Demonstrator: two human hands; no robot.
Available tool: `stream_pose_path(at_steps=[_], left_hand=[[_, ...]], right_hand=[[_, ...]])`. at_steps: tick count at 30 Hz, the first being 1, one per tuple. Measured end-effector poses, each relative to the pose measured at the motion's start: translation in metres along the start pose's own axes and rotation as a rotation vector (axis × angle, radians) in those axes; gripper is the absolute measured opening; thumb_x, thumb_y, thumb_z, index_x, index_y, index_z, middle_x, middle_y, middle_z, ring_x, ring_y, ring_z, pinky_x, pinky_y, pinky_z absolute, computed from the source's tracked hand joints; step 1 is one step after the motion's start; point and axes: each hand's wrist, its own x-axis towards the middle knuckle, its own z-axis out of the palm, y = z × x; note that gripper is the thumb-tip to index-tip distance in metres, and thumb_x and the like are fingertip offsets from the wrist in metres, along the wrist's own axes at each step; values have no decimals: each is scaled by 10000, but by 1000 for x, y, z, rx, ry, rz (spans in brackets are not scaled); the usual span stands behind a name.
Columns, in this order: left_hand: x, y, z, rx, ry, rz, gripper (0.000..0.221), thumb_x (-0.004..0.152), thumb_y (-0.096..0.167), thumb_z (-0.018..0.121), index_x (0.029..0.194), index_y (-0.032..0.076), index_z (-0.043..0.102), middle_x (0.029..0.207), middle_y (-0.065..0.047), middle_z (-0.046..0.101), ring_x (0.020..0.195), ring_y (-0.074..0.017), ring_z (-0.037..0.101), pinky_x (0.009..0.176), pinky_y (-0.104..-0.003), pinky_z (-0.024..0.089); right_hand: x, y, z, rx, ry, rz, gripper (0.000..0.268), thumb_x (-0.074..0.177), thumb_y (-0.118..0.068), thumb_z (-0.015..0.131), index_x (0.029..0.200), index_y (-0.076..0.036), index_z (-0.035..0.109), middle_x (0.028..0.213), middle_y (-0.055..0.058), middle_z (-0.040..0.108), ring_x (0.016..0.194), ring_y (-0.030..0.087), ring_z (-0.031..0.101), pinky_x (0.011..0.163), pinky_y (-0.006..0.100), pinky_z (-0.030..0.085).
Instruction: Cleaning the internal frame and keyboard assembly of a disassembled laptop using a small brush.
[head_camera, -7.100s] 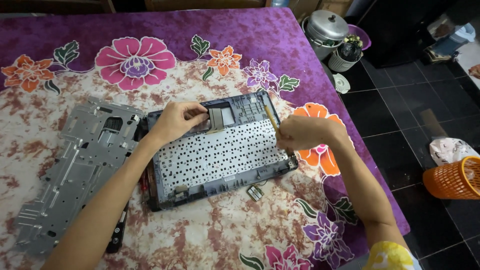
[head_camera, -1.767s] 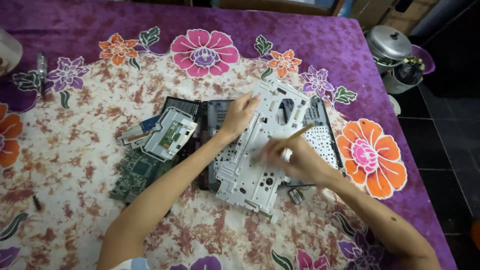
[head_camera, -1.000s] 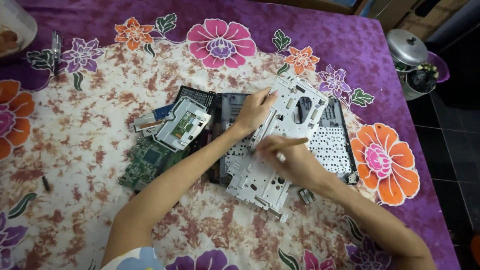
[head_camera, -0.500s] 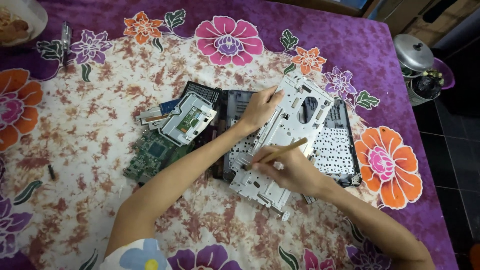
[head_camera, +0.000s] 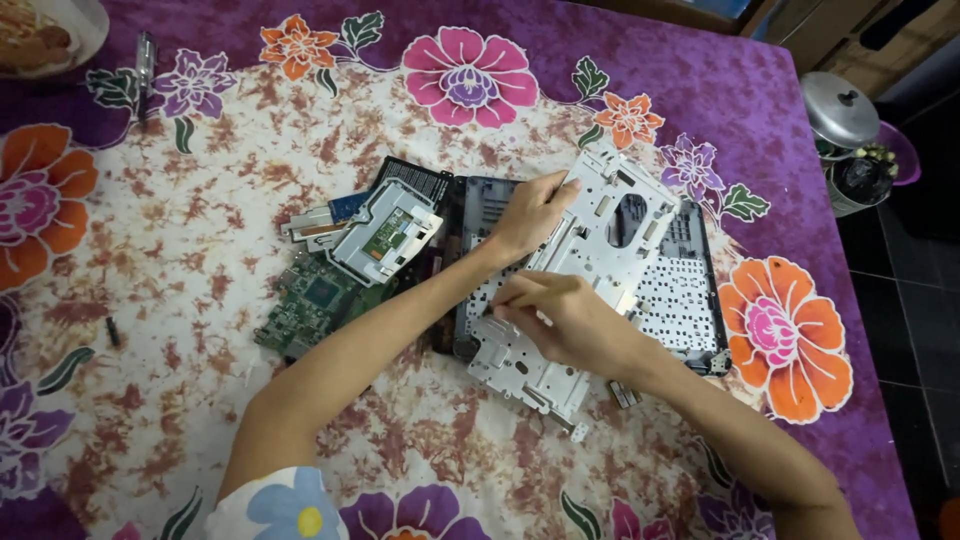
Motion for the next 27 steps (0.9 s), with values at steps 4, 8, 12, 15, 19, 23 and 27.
stream_pose_path(at_steps=[4,8,12,15,19,23,27], left_hand=[[-3,11,-2,16,8,24,631,1062,457,482,1399,-72,550,1089,-271,718,1050,-274,675,789,-382,549],[7,-9,-1,7,-4,39,603,1077,423,473,1398,-82,542,1034,-263,724,975,-277,692,753,-359,549],[-5,23,-7,34,1,62,561,1075,415,466,1345,-58,601,844,-184,727,801,-158,674,657,-287,513],[13,-19,-1,25,-5,84,535,1084,435,468,1306,-18,646,799,-177,711,761,-183,671,647,-281,494],[9,-7,-1,6,-5,59,605,1071,456,484,1278,-95,620,781,-153,701,720,-119,612,641,-298,479],[9,-5,-3,38,-6,72,526,1060,447,482,1218,-12,686,751,-171,704,729,-152,647,607,-294,477],[9,-2,-1,19,-2,62,554,1062,420,482,1275,-67,636,768,-153,703,689,-120,607,613,-290,472]], right_hand=[[-4,2,-7,52,-31,39,131,896,74,606,794,56,685,671,148,655,544,228,671,497,255,545],[1,0,-11,-40,22,32,100,870,120,619,785,85,659,681,153,636,539,224,670,495,291,550],[-3,6,-15,14,-78,58,114,905,60,611,818,50,685,687,143,658,548,242,691,518,295,574],[3,-3,-15,-26,-58,18,126,913,66,610,805,66,675,672,136,643,536,231,681,526,272,568],[1,0,-11,95,-92,45,99,917,49,599,864,66,681,700,147,668,560,238,706,533,289,579],[6,-4,-11,66,-98,16,76,898,65,621,852,69,681,666,151,676,522,242,707,508,287,567],[8,-4,-4,83,-92,-6,83,914,49,613,857,69,670,673,146,663,544,236,703,518,286,560]])
